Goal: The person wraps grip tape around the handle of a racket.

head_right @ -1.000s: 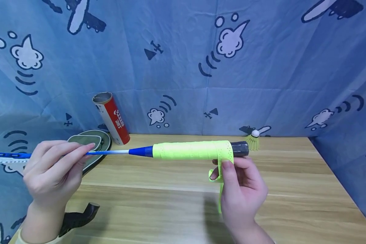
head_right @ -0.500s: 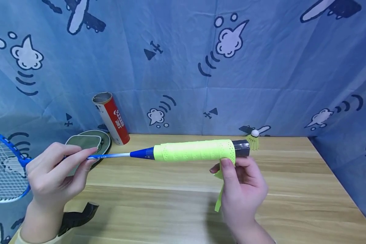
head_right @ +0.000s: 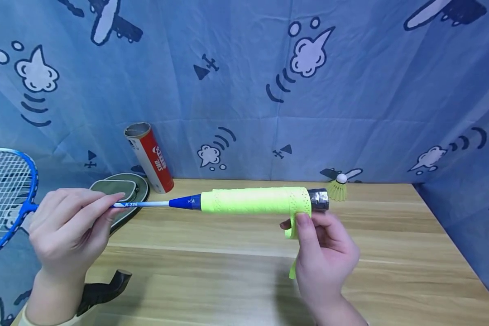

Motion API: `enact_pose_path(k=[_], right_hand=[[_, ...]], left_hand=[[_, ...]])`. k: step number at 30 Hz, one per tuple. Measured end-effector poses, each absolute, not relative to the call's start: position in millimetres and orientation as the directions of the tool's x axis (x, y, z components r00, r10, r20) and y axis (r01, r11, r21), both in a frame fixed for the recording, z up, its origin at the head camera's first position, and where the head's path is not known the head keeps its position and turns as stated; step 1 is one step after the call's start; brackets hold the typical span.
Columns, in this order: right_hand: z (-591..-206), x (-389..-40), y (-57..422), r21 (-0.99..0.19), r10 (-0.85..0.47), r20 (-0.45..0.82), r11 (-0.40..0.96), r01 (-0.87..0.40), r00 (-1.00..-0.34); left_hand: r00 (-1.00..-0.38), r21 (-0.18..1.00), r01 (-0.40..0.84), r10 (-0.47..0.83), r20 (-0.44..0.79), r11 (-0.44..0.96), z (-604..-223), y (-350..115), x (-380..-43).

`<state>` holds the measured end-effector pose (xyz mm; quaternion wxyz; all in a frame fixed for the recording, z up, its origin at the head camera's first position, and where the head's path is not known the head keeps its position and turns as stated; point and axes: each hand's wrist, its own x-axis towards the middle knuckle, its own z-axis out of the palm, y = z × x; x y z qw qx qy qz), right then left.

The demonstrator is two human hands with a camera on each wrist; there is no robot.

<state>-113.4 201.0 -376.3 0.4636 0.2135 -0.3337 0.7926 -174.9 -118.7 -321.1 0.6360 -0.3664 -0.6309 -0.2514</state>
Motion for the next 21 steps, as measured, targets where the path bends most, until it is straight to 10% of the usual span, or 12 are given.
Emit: enact_pose_path(k=[21], right_hand=[[-378.8,-111.2,204.9,-0.407,0.592,0.618,-0.321,-0.855,-0.517]], left_hand=[[0.108,-0.189,0.825,0.179,0.978,0.532,-324.8,-121.2,-174.3]])
